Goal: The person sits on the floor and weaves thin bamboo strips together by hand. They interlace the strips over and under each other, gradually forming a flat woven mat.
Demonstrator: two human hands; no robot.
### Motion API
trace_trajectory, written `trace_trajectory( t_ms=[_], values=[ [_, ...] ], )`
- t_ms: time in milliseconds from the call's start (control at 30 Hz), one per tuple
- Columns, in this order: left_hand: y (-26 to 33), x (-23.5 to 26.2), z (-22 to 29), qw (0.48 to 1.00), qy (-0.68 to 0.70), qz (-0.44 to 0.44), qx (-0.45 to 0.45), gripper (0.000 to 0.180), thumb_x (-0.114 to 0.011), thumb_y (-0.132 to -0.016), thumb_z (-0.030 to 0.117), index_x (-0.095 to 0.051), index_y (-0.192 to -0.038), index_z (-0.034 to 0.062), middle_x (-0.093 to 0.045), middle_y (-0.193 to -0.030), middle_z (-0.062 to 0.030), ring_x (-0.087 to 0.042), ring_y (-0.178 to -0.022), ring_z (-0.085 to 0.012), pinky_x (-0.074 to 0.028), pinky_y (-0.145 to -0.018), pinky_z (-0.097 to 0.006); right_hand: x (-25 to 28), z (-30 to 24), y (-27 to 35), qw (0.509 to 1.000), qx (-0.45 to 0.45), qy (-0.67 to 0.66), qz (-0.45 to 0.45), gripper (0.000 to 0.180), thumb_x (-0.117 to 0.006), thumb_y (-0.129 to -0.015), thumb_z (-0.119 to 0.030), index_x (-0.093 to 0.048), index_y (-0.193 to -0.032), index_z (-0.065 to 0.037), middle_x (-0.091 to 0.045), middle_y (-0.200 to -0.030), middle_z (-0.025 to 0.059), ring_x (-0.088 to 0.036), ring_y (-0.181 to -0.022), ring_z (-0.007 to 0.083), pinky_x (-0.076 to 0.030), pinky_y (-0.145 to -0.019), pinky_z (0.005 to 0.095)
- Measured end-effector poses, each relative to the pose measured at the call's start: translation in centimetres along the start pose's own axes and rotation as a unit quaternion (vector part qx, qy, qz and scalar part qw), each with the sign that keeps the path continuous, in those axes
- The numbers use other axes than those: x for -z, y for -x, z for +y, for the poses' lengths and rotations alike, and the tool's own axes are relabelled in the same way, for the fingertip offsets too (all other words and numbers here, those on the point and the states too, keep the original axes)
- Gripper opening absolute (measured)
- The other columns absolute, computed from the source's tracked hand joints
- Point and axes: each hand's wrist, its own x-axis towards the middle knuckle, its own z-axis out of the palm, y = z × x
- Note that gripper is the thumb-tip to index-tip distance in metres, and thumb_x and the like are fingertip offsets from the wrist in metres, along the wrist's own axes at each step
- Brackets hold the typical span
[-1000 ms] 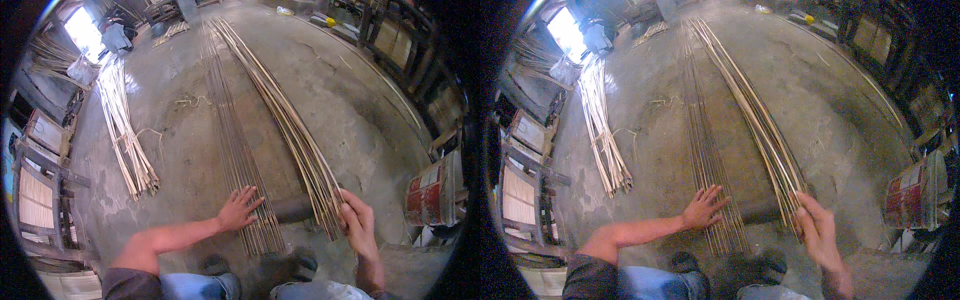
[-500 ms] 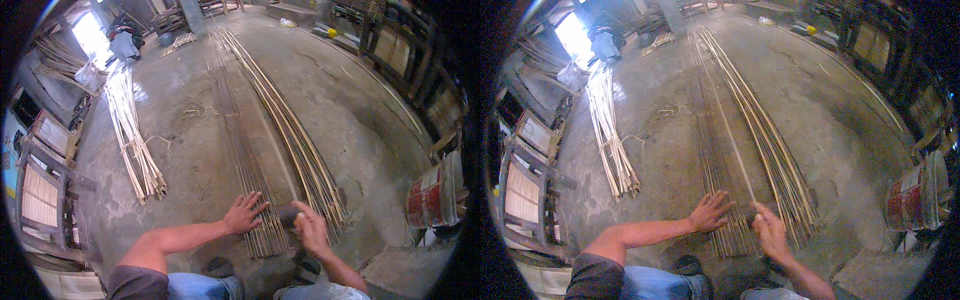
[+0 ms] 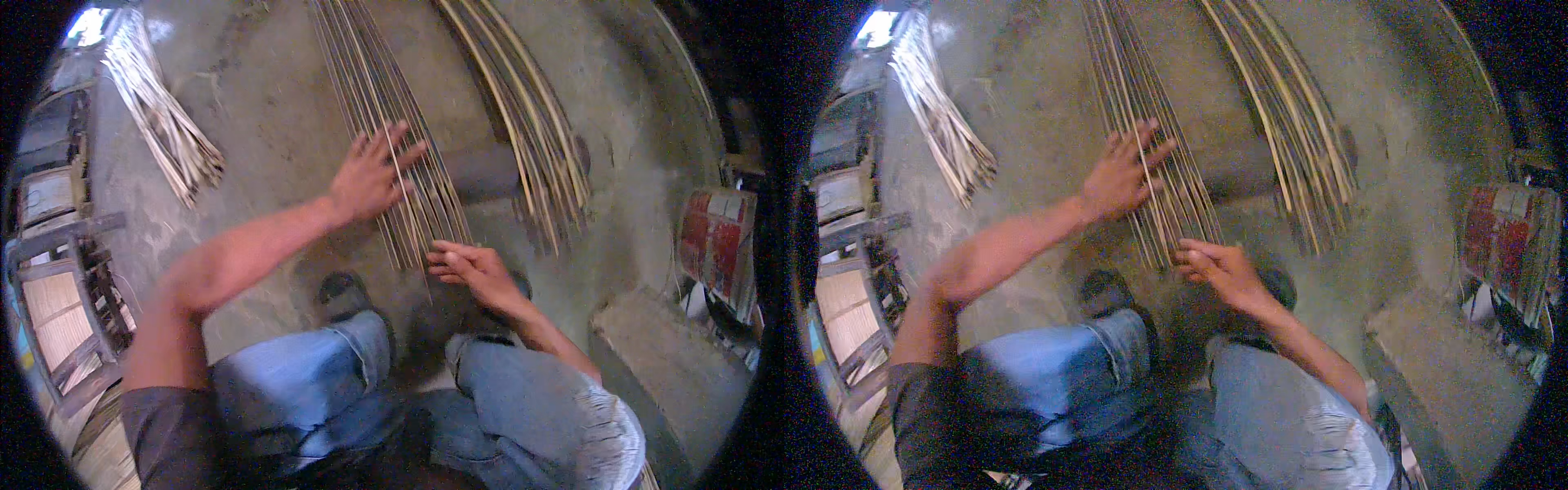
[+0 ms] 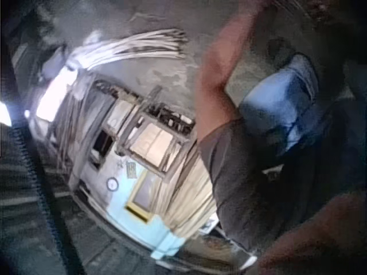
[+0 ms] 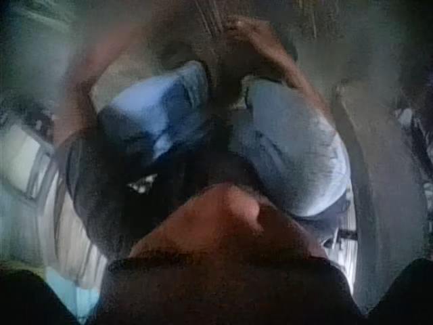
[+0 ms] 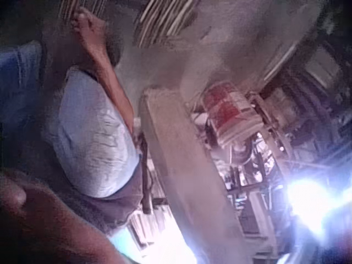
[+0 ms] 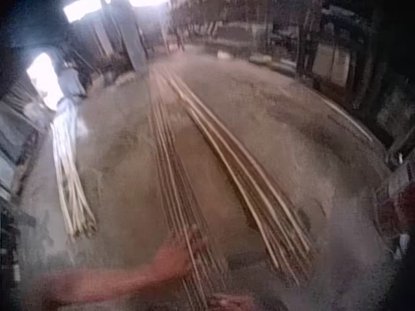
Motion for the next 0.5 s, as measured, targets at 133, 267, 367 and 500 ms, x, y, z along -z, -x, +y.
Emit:
trace_trajectory(
  t_ms=[133, 267, 367, 500],
  values=[
    [-0.7, 1.4, 0.6, 1.000, -0.018, 0.017, 0.017, 0.064, -0.041, -0.097, 0.049, -0.024, -0.154, 0.0250, -0.013, -0.161, -0.0131, -0.015, -0.147, -0.0354, -0.013, -0.117, -0.055, 3.2, 3.0, 4.3, 0.990, -0.019, 0.137, -0.026, 0.035, -0.061, -0.095, -0.023, -0.062, -0.122, 0.000, -0.070, -0.110, 0.0110, -0.066, -0.098, 0.0165, -0.053, -0.087, 0.0303],
    [-0.9, 2.0, 1.0, 0.999, -0.016, -0.029, 0.029, 0.065, -0.038, -0.098, 0.049, -0.022, -0.154, 0.0234, -0.011, -0.161, -0.0129, -0.012, -0.148, -0.0351, -0.013, -0.117, -0.055, 0.8, 2.3, 3.7, 0.993, -0.102, -0.004, -0.063, 0.031, -0.062, -0.095, -0.019, -0.064, -0.117, 0.003, -0.071, -0.104, 0.0109, -0.067, -0.094, 0.0161, -0.053, -0.085, 0.0289],
    [-0.7, 1.3, 0.7, 0.999, -0.008, -0.020, 0.028, 0.065, -0.039, -0.098, 0.049, -0.022, -0.154, 0.0237, -0.010, -0.162, -0.0127, -0.012, -0.148, -0.0347, -0.014, -0.117, -0.055, 0.2, 3.5, 2.4, 0.985, -0.128, -0.071, -0.087, 0.029, -0.063, -0.094, -0.017, -0.064, -0.114, 0.003, -0.070, -0.101, 0.0104, -0.067, -0.092, 0.0160, -0.053, -0.084, 0.0281],
    [-0.6, 1.2, 0.5, 1.000, -0.013, -0.012, 0.023, 0.064, -0.040, -0.098, 0.049, -0.021, -0.154, 0.0244, -0.010, -0.162, -0.0122, -0.012, -0.148, -0.0342, -0.014, -0.117, -0.055, 0.2, 3.5, 2.0, 0.977, -0.137, -0.152, -0.054, 0.028, -0.068, -0.091, -0.016, -0.064, -0.112, 0.001, -0.070, -0.099, 0.0091, -0.067, -0.090, 0.0159, -0.053, -0.084, 0.0286]
  ],
)
